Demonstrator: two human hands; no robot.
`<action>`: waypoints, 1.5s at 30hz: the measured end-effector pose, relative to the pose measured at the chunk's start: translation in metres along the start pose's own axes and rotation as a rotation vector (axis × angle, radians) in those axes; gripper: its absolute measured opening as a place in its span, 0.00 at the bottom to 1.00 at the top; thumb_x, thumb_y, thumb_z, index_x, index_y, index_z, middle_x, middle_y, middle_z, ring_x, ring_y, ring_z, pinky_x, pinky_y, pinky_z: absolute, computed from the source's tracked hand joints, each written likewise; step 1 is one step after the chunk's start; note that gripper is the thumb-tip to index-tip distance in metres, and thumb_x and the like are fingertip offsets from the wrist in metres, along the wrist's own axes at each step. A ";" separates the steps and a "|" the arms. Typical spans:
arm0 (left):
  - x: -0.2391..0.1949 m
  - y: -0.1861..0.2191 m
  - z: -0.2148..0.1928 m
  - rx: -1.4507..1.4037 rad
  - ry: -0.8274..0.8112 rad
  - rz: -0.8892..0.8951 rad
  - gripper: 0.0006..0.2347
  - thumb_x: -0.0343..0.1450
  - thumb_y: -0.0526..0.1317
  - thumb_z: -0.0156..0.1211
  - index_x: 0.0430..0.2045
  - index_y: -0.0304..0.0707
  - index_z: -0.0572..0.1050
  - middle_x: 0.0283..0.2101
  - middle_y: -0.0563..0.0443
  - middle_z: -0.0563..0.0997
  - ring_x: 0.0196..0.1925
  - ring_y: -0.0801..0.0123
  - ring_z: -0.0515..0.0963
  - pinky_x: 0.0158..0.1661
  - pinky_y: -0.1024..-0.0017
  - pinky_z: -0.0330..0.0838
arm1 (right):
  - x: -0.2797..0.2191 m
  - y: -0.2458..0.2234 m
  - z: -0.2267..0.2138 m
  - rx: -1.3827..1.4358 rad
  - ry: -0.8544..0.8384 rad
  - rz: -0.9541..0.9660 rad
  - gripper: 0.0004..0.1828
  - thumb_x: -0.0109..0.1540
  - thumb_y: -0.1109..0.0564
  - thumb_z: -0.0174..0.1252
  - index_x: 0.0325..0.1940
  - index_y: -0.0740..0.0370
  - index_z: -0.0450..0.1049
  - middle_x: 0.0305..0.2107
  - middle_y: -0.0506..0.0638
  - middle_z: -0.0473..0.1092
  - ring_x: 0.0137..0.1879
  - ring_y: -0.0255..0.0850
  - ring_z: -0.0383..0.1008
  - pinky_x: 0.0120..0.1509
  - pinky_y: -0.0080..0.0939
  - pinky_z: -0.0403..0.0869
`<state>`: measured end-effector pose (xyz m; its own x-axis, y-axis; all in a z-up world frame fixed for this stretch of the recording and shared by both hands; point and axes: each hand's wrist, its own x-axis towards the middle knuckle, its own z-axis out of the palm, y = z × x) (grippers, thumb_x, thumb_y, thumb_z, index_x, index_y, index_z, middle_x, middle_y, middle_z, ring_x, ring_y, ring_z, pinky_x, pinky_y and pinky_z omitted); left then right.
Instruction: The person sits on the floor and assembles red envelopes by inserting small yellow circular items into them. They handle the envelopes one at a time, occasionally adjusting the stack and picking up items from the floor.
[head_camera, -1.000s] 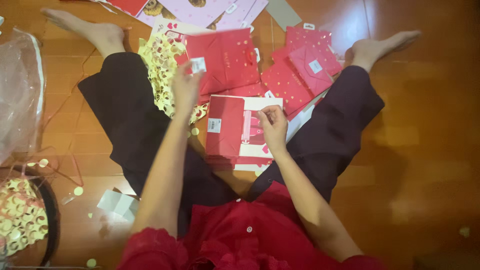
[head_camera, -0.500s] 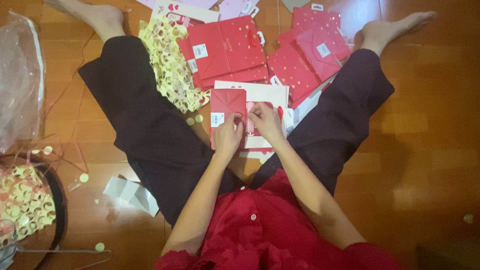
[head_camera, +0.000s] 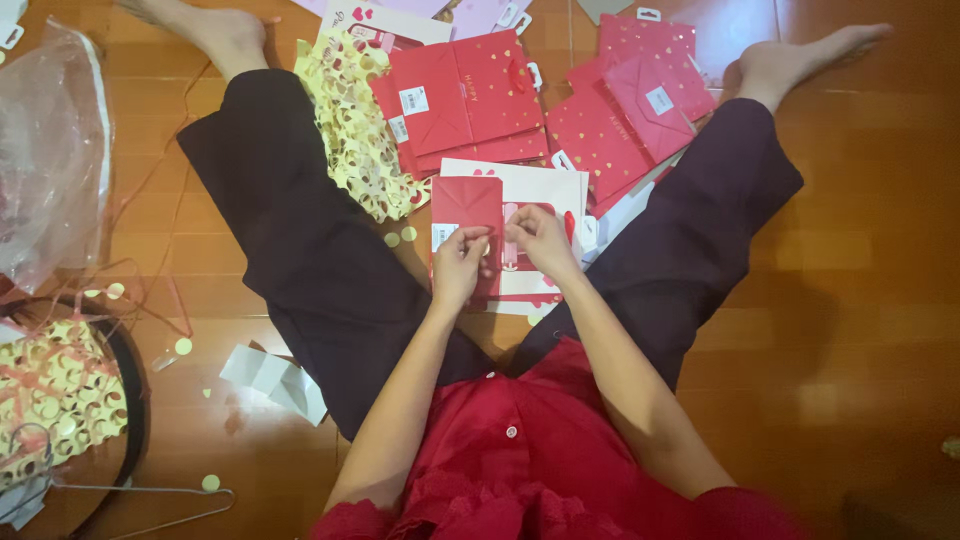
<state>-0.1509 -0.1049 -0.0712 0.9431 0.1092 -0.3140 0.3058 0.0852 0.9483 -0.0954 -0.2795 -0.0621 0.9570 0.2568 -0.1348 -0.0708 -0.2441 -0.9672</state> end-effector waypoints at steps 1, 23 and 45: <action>0.003 -0.001 0.002 -0.068 -0.024 0.019 0.10 0.75 0.32 0.55 0.49 0.31 0.77 0.31 0.53 0.79 0.27 0.75 0.79 0.29 0.76 0.75 | 0.001 0.003 -0.002 0.101 -0.038 -0.017 0.05 0.64 0.63 0.59 0.41 0.67 0.71 0.32 0.46 0.75 0.39 0.30 0.76 0.45 0.32 0.75; 0.018 -0.030 0.014 -0.519 0.086 -0.141 0.08 0.77 0.34 0.56 0.48 0.31 0.73 0.39 0.45 0.82 0.33 0.71 0.81 0.33 0.76 0.74 | -0.023 0.002 0.004 0.076 0.023 -0.043 0.16 0.64 0.64 0.61 0.56 0.67 0.73 0.35 0.48 0.77 0.42 0.31 0.77 0.46 0.32 0.75; -0.014 0.022 0.013 -1.204 -0.299 -0.126 0.08 0.79 0.41 0.43 0.41 0.39 0.70 0.67 0.38 0.69 0.75 0.52 0.61 0.69 0.49 0.60 | -0.067 -0.100 0.021 -0.249 -0.015 0.070 0.22 0.57 0.60 0.62 0.56 0.60 0.73 0.29 0.54 0.76 0.34 0.43 0.80 0.40 0.43 0.76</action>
<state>-0.1561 -0.1179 -0.0456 0.9568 -0.1817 -0.2270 0.2315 0.9484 0.2167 -0.1589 -0.2531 0.0387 0.9478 0.2446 -0.2047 -0.0637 -0.4838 -0.8729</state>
